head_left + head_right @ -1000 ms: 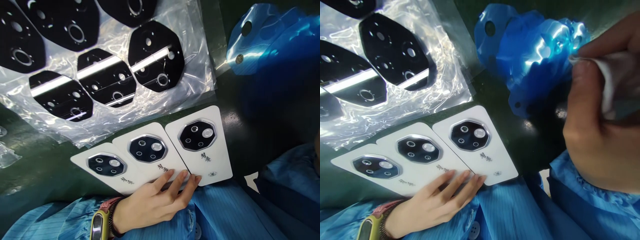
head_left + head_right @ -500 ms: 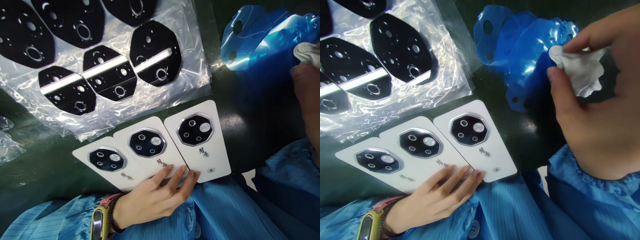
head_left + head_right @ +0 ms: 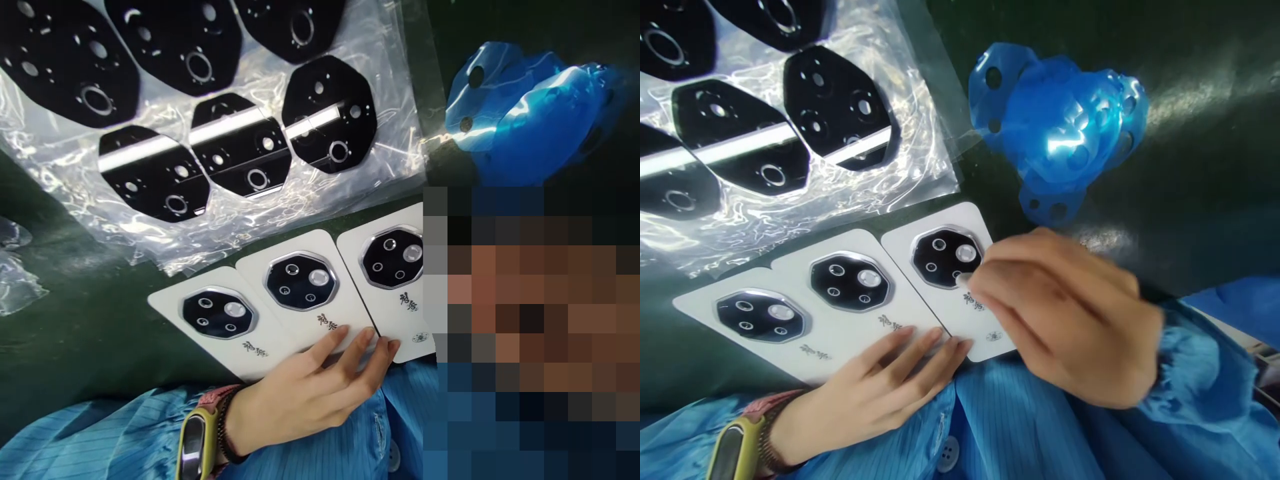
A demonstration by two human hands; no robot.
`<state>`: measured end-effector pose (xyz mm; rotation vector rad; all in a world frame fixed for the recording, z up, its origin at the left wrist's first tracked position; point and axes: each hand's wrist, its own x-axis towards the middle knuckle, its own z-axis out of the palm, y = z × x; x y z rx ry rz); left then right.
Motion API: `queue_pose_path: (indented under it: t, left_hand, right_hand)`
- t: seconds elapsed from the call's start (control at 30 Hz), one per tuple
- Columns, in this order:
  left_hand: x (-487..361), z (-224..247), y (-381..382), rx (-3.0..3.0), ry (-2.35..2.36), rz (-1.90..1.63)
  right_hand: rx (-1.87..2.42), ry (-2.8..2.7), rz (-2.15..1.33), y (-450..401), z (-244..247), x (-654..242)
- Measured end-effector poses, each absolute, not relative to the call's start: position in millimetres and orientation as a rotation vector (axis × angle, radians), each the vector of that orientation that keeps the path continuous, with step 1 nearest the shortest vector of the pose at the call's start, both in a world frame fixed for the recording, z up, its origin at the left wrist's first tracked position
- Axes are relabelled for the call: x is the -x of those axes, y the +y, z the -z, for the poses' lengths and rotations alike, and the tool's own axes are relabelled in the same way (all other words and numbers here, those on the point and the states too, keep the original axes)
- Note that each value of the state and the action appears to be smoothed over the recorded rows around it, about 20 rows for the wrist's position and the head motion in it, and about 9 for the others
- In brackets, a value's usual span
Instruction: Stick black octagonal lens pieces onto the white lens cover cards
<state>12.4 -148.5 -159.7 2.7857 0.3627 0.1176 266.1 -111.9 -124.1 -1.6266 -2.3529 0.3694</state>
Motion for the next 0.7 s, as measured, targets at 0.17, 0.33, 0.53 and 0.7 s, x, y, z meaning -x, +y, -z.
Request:
queue_pose_path:
  t: [0.17,0.33,0.53,0.7]
  left_hand:
    - [-10.2,163.6,-149.6,-2.791,0.373,-0.154]
    - [-8.9,168.4,-151.0,-2.788,0.374,-0.242]
    - [-9.2,164.3,-149.6,-2.790,0.360,-0.189]
    - [-8.5,164.7,-149.9,-2.776,0.387,-0.208]
  right_hand:
    - [1.382,-2.454,-0.276,-114.8,136.3,-237.8]
    - [1.333,-2.561,-0.191,-119.1,140.1,-242.1]
    - [1.246,-2.593,-0.143,-121.6,145.5,-242.6]
    - [1.141,-2.614,-0.100,-119.8,147.0,-245.0]
